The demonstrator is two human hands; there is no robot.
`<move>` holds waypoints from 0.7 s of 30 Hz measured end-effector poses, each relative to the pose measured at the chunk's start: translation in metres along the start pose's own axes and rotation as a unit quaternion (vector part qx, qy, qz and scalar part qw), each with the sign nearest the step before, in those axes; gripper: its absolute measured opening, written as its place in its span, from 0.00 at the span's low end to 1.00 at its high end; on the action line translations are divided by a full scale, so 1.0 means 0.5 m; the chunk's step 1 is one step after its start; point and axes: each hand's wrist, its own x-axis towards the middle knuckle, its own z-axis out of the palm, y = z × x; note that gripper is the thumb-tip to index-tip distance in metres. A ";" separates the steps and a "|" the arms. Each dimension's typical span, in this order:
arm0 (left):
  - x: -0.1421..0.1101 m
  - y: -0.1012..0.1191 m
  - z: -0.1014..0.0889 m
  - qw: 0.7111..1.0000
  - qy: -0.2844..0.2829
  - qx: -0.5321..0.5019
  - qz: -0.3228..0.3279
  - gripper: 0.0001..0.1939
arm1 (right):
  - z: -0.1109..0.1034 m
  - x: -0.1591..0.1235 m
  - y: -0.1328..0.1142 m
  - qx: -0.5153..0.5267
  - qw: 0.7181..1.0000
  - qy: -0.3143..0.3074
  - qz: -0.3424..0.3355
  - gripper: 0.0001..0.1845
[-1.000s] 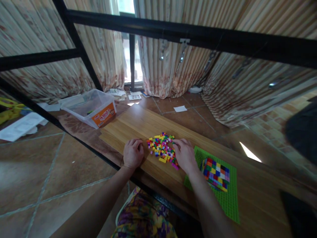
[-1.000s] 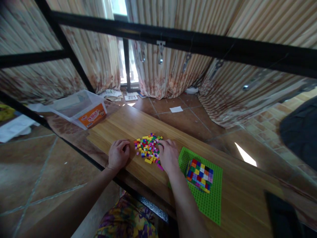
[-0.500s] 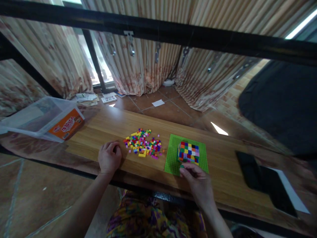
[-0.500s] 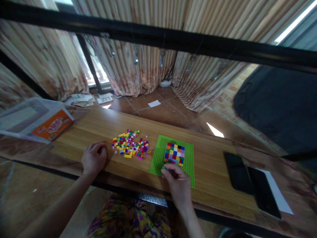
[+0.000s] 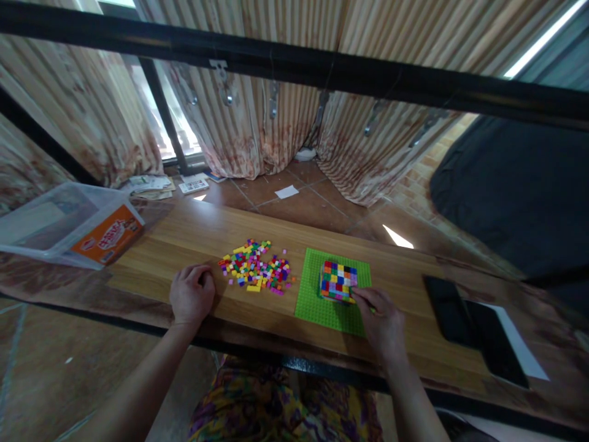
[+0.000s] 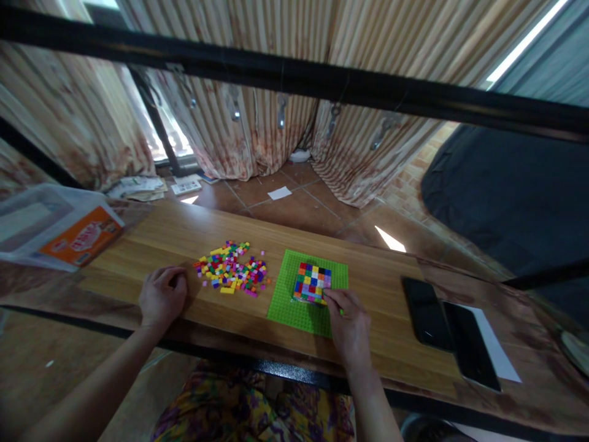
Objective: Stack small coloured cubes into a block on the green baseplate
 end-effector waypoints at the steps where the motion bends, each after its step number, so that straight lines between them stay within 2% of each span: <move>1: 0.000 0.000 0.000 1.000 -0.001 0.001 -0.001 0.13 | 0.002 0.000 0.003 0.000 1.000 0.004 0.003 0.10; 11: -0.003 0.001 0.000 1.000 -0.005 0.001 -0.010 0.12 | 0.008 -0.008 0.024 0.082 0.995 0.003 0.061 0.12; 14: -0.004 0.002 -0.003 1.000 -0.016 0.006 -0.013 0.12 | 0.009 -0.012 0.024 0.112 0.986 0.025 0.120 0.16; 18: -0.003 0.005 -0.005 1.000 -0.019 0.014 -0.018 0.13 | 0.015 -0.009 0.018 0.141 0.961 0.071 0.227 0.22; 21: -0.003 0.007 -0.006 1.000 -0.014 0.010 -0.018 0.12 | 0.027 0.001 0.011 0.159 0.947 0.081 0.266 0.25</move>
